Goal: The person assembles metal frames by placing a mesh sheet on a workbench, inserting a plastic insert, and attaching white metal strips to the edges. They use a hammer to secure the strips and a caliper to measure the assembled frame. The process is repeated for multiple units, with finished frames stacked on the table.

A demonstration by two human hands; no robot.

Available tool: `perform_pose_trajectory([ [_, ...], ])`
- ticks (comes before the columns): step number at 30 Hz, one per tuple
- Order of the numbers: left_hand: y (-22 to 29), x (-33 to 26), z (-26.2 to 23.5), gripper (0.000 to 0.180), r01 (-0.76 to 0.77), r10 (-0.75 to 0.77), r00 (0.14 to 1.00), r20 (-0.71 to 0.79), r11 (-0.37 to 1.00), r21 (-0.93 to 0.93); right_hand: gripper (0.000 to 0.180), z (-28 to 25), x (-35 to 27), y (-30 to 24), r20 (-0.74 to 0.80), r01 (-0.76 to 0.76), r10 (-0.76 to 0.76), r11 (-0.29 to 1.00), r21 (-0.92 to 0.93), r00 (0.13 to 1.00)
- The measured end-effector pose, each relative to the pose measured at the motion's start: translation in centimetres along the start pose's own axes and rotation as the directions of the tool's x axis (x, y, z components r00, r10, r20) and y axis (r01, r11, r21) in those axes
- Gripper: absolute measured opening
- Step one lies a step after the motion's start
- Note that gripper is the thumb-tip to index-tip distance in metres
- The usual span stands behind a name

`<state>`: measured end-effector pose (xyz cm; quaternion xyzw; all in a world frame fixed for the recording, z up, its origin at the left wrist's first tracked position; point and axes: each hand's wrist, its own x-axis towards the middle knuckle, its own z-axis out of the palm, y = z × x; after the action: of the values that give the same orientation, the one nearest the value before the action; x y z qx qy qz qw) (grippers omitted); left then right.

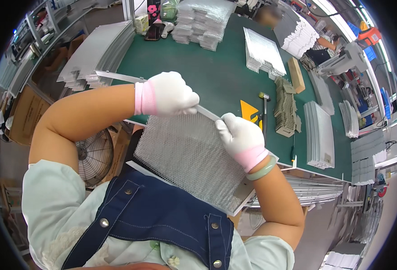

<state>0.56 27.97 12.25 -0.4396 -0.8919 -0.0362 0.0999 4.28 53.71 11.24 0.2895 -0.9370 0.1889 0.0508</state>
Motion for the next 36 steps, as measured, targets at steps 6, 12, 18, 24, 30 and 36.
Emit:
perform_pose_trajectory([
  [6,-2.0,-0.1,-0.3,0.022,0.035,-0.016,0.992,0.126,0.987,-0.158,0.030,0.1,0.4,-0.2,-0.016,0.003,-0.003,0.999,-0.033,1.000],
  [12,-2.9,-1.1,-0.4,0.021,0.093,-0.021,0.971,0.238,0.951,-0.295,0.029,0.6,0.4,0.3,0.026,0.003,-0.003,1.000,0.010,1.000],
  [18,-1.2,0.5,-1.9,0.024,0.151,-0.071,0.947,0.314,0.960,-0.237,0.032,-0.3,2.9,-1.3,0.104,-0.061,0.044,0.984,0.169,0.994],
  [24,-2.7,-0.3,-1.6,0.028,0.148,-0.025,0.938,0.347,0.931,-0.334,0.039,1.7,4.3,-1.5,0.112,0.003,-0.022,0.986,0.166,0.993],
  [30,-1.7,-0.3,-1.8,0.023,0.106,-0.079,0.963,0.259,0.990,-0.091,0.044,2.1,4.6,-1.2,0.125,-0.066,0.050,0.990,0.126,0.991],
  [36,-1.1,0.8,0.4,0.015,-0.051,0.037,0.998,0.044,0.931,0.362,0.049,2.6,5.4,-0.7,0.156,-0.097,0.088,0.994,0.047,0.984],
])
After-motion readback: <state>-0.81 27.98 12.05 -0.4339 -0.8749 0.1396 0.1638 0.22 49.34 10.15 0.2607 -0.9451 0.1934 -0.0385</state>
